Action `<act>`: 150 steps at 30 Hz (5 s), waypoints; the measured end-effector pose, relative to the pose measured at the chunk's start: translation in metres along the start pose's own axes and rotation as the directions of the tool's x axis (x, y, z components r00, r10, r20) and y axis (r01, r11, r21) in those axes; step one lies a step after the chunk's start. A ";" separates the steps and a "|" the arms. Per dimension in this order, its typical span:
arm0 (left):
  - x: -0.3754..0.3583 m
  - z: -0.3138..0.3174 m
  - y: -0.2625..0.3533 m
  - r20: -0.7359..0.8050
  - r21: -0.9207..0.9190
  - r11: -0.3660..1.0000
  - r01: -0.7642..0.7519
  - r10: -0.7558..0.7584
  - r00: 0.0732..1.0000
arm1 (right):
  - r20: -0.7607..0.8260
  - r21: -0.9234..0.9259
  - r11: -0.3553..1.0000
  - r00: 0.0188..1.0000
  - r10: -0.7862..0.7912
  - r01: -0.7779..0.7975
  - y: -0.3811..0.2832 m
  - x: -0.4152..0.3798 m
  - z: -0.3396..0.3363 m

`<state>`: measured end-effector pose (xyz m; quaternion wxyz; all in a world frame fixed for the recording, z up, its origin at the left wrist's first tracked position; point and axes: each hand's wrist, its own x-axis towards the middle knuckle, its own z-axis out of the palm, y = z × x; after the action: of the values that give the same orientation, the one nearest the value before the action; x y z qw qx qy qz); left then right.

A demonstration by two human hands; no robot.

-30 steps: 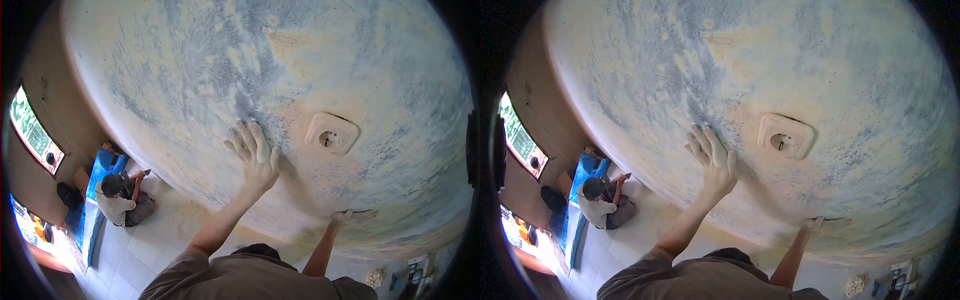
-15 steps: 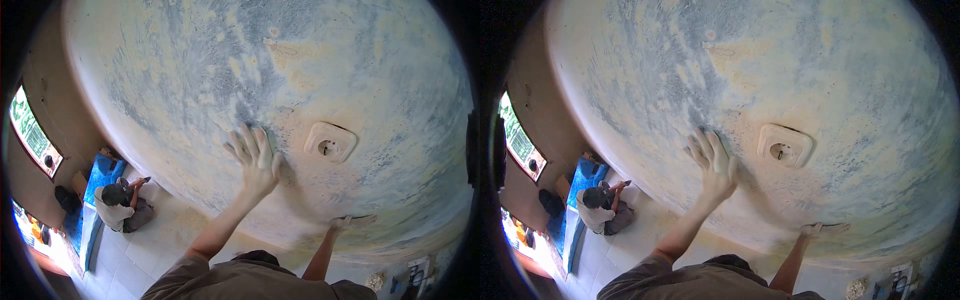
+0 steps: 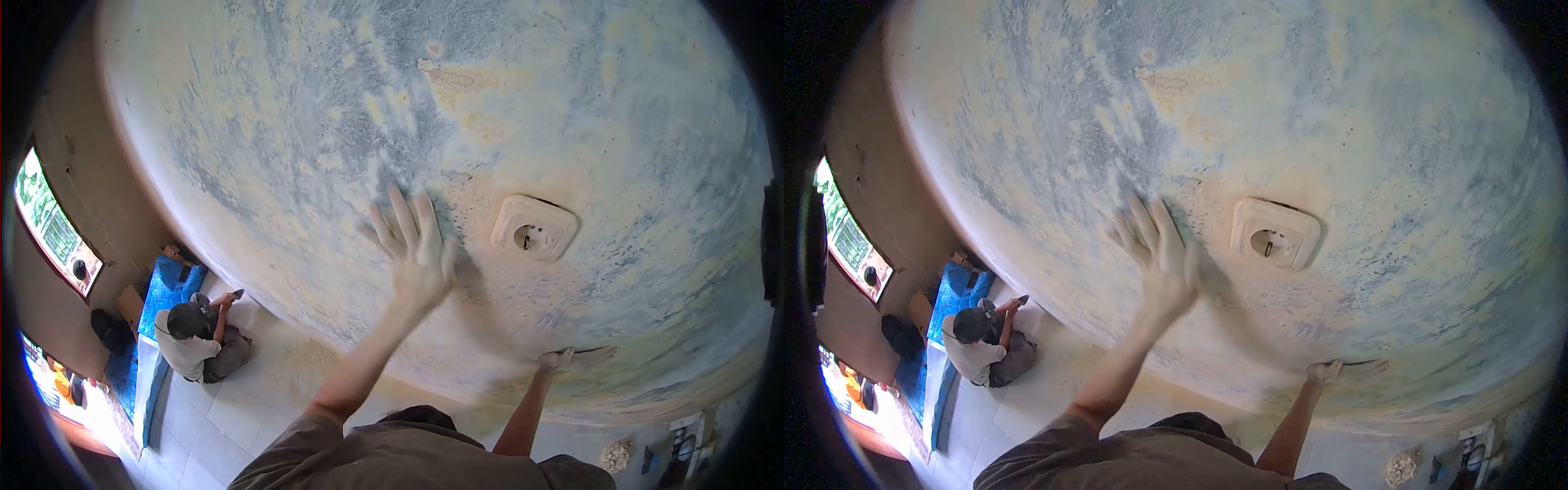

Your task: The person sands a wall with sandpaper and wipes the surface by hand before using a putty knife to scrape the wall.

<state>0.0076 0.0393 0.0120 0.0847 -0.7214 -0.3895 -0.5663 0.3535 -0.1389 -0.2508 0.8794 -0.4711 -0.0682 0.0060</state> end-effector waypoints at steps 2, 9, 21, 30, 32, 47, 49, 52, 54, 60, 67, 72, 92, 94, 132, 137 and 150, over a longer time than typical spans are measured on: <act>0.053 -0.021 -0.002 -0.073 -0.022 0.999 0.034 -0.035 0.997 | 0.030 0.002 1.000 0.999 0.012 -0.012 0.004 -0.002 -0.001; 0.036 -0.021 0.005 0.023 -0.076 0.995 0.070 -0.068 0.997 | 0.113 -0.005 0.999 0.993 0.040 -0.040 0.019 -0.008 -0.009; 0.093 -0.047 -0.004 -0.056 -0.060 0.991 0.121 -0.124 0.991 | 0.243 0.026 0.998 0.969 0.050 -0.058 0.030 -0.002 -0.019; -0.051 0.012 -0.002 0.158 0.024 1.000 -0.005 0.001 0.988 | 0.019 -0.041 0.993 0.994 -0.110 0.110 -0.010 0.000 0.004; -0.011 0.002 -0.008 0.082 0.027 1.000 0.012 -0.014 0.997 | 0.034 -0.058 0.992 0.994 -0.107 0.109 -0.002 -0.002 0.001; -0.094 0.032 -0.017 0.151 0.007 0.993 -0.119 0.117 0.982 | 0.170 -0.201 0.961 0.973 -0.154 0.187 0.022 -0.001 -0.017; -0.060 0.017 -0.014 0.122 0.028 0.992 -0.121 0.117 0.986 | 0.209 -0.301 0.915 0.955 -0.209 0.267 0.032 0.000 -0.024; 0.036 -0.018 -0.023 -0.031 -0.024 1.000 -0.002 0.001 1.000 | 0.170 -0.258 0.949 0.976 -0.138 0.179 0.035 -0.006 -0.016; 0.089 -0.047 -0.019 -0.068 -0.038 0.997 0.070 -0.072 0.995 | 0.055 -0.092 0.996 0.998 0.018 -0.013 0.015 -0.021 -0.003; 0.039 -0.024 -0.018 -0.014 -0.070 0.997 0.033 -0.034 0.999 | 0.034 -0.081 0.995 0.998 -0.048 0.051 0.002 -0.017 0.004; -0.060 0.021 -0.021 0.069 0.063 0.998 -0.023 0.018 0.997 | -0.035 -0.127 0.978 0.985 -0.171 0.165 -0.021 -0.015 0.013; 0.097 -0.051 -0.027 -0.119 -0.073 0.993 0.097 -0.105 0.987 | -0.054 -0.135 0.970 0.976 -0.212 0.204 -0.036 -0.014 0.019; 0.017 -0.023 -0.048 -0.006 -0.028 0.989 0.148 -0.148 0.989 | 0.065 -0.158 0.971 0.983 -0.171 0.179 -0.020 -0.024 0.017; 0.063 -0.044 -0.047 -0.062 -0.097 0.977 0.188 -0.195 0.979 | 0.098 -0.168 0.973 0.985 -0.142 0.157 -0.011 -0.029 0.013; -0.237 -0.071 -0.010 0.939 -0.336 0.016 0.942 -0.073 0.336 | 0.908 -0.337 0.802 0.396 0.138 0.494 -0.132 -0.239 0.044; -0.250 -0.073 -0.008 0.955 -0.296 0.099 0.950 0.023 0.295 | 0.617 -0.737 0.577 -0.003 0.787 -0.352 -0.071 -0.221 -0.004; -0.271 -0.097 0.009 0.889 -0.350 0.526 0.775 -0.076 0.452 | 0.476 -0.846 0.435 -0.069 0.877 -0.309 -0.064 -0.244 -0.045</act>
<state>-0.0741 -0.1470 -0.1909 -0.5540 -0.7173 -0.3097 -0.2877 0.1139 -0.2303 -0.2503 0.3973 -0.5495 -0.3184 0.6625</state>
